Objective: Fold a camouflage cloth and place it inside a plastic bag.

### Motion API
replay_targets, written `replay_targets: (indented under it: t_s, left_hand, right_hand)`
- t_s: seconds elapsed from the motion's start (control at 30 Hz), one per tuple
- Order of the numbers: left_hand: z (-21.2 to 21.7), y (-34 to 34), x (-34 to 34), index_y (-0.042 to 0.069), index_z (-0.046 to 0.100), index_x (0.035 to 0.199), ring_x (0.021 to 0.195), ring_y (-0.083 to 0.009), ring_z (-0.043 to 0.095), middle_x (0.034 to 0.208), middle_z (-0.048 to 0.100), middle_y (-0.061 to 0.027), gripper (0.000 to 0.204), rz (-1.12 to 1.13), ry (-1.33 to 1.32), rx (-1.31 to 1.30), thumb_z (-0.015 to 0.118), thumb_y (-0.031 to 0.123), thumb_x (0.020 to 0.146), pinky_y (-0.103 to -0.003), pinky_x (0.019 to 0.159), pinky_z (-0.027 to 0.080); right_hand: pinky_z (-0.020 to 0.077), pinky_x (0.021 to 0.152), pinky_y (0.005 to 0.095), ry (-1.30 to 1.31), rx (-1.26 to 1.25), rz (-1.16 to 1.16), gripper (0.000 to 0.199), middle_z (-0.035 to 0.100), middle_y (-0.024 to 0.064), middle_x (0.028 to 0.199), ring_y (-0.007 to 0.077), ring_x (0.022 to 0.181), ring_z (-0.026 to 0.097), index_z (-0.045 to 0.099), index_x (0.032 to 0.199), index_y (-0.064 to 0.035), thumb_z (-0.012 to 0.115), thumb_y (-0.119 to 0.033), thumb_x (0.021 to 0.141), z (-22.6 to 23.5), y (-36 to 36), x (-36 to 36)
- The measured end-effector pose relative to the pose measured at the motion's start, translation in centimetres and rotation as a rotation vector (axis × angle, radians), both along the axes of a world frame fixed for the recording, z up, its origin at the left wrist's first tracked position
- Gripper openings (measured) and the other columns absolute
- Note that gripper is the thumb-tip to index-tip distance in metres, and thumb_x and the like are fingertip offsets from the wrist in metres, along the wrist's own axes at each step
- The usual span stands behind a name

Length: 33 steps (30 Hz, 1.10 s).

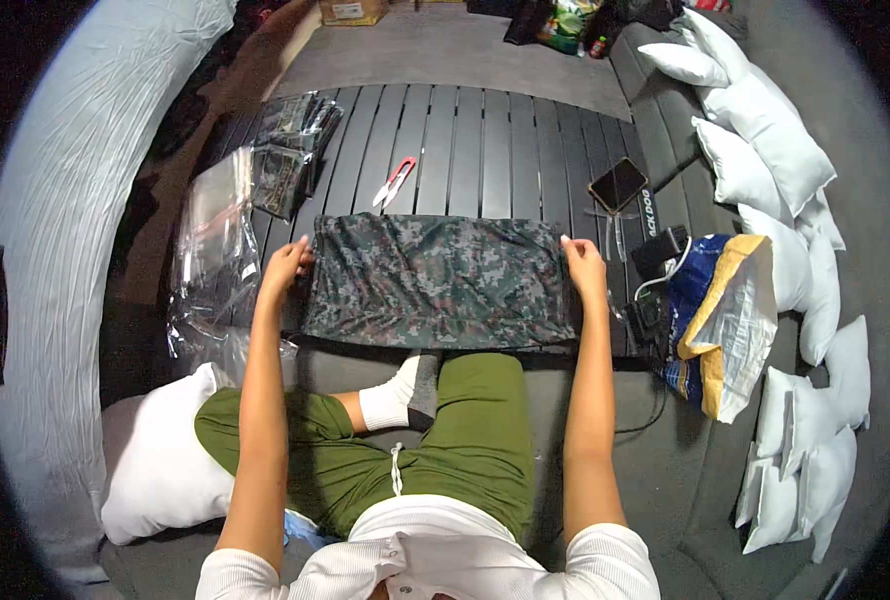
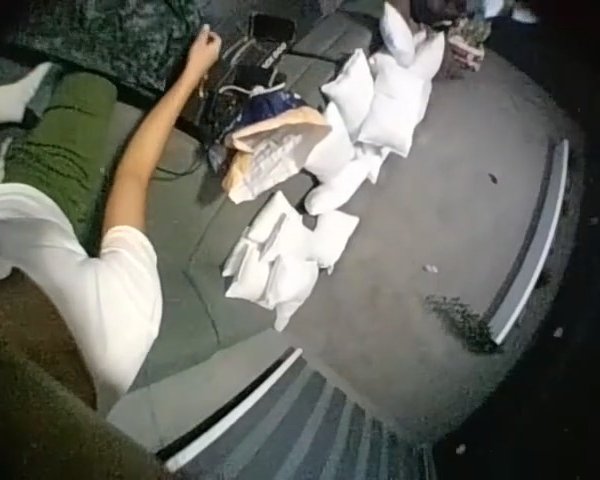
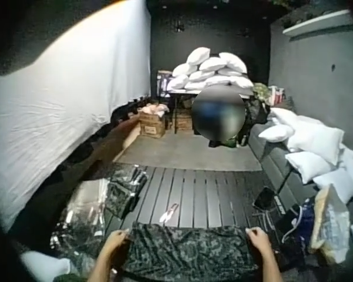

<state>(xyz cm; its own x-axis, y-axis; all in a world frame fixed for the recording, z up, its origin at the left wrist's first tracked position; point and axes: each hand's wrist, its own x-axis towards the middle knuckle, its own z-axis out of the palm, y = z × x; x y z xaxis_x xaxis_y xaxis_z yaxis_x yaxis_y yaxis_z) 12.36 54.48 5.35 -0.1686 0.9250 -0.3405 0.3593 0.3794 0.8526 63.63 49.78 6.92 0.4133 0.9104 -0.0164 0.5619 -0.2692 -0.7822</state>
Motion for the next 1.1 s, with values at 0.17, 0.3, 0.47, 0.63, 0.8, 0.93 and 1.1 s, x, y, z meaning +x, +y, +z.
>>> replay_targets:
  t_s: [0.17, 0.3, 0.47, 0.63, 0.8, 0.93, 1.1]
  left_hand:
    - [-0.6, 3.6, 1.6, 0.004, 0.065, 0.086, 0.076, -0.0231, 0.062, 0.080, 0.065, -0.0116, 0.060, 0.032, 0.337, -0.017, 0.054, 0.062, 0.074, -0.033, 0.067, 0.046]
    - [-0.4, 3.1, 5.1, 0.015, 0.066, 0.090, 0.093, -0.0293, 0.059, 0.092, 0.066, -0.0073, 0.048, 0.232, 0.551, 0.010, 0.056, 0.059, 0.073, -0.046, 0.082, 0.039]
    - [0.3, 2.1, 4.6, 0.015, 0.066, 0.089, 0.091, -0.0269, 0.058, 0.087, 0.066, -0.0032, 0.049, 0.344, 0.541, 0.045, 0.053, 0.060, 0.075, -0.046, 0.083, 0.034]
    - [-0.1, 2.9, 5.2, 0.015, 0.066, 0.085, 0.086, -0.0267, 0.056, 0.081, 0.065, -0.0028, 0.048, 0.317, 0.753, 0.093, 0.049, 0.059, 0.079, -0.043, 0.077, 0.034]
    - [-0.7, 2.9, 2.1, 0.011, 0.066, 0.069, 0.075, -0.0302, 0.055, 0.078, 0.064, -0.0089, 0.051, 0.272, 0.907, 0.282, 0.047, 0.056, 0.082, -0.043, 0.068, 0.037]
    - [0.4, 1.2, 3.1, 0.008, 0.065, 0.070, 0.080, -0.0311, 0.055, 0.082, 0.062, -0.0089, 0.048, 0.113, 0.897, 0.258, 0.051, 0.052, 0.081, -0.045, 0.070, 0.039]
    - [0.4, -0.3, 2.0, 0.007, 0.063, 0.082, 0.083, -0.0307, 0.055, 0.084, 0.060, -0.0120, 0.033, 0.180, 0.757, 0.477, 0.054, 0.039, 0.084, -0.042, 0.073, 0.041]
  right_hand:
    - [0.0429, 0.077, 0.0404, -0.264, -0.194, -0.149, 0.050, 0.064, 0.0149, 0.085, 0.0317, 0.087, 0.058, 0.063, 0.086, -0.0040, 0.058, -0.053, 0.076, -0.2, 3.7, -2.2]
    - [0.0392, 0.080, 0.0466, -0.397, -0.117, -0.234, 0.038, 0.063, 0.0108, 0.084, 0.0343, 0.090, 0.054, 0.063, 0.081, -0.0074, 0.057, -0.045, 0.079, -1.4, 3.7, -1.4]
    - [0.0373, 0.079, 0.0443, -0.489, 0.019, -0.266, 0.031, 0.060, 0.0073, 0.082, 0.0303, 0.086, 0.053, 0.060, 0.077, -0.0092, 0.055, -0.040, 0.082, -2.6, 3.7, -2.3]
    - [0.0363, 0.077, 0.0427, -0.592, 0.038, -0.306, 0.029, 0.059, 0.0057, 0.080, 0.0283, 0.084, 0.053, 0.059, 0.079, -0.0114, 0.053, -0.039, 0.084, -2.5, 3.8, -2.7]
    - [0.0359, 0.075, 0.0425, -0.620, 0.052, -0.271, 0.031, 0.059, 0.0047, 0.081, 0.0276, 0.085, 0.053, 0.057, 0.082, -0.0110, 0.050, -0.041, 0.086, -2.6, 4.2, -3.6]
    - [0.0359, 0.081, 0.0451, -0.522, 0.064, -0.282, 0.036, 0.059, 0.0080, 0.089, 0.0308, 0.091, 0.051, 0.057, 0.092, -0.0085, 0.047, -0.043, 0.087, -1.6, 2.6, -3.1]
    - [0.0380, 0.076, 0.0412, -0.454, 0.212, -0.207, 0.029, 0.057, 0.0108, 0.082, 0.0304, 0.080, 0.051, 0.057, 0.087, -0.0049, 0.052, -0.034, 0.087, -1.4, -2.0, -1.3]
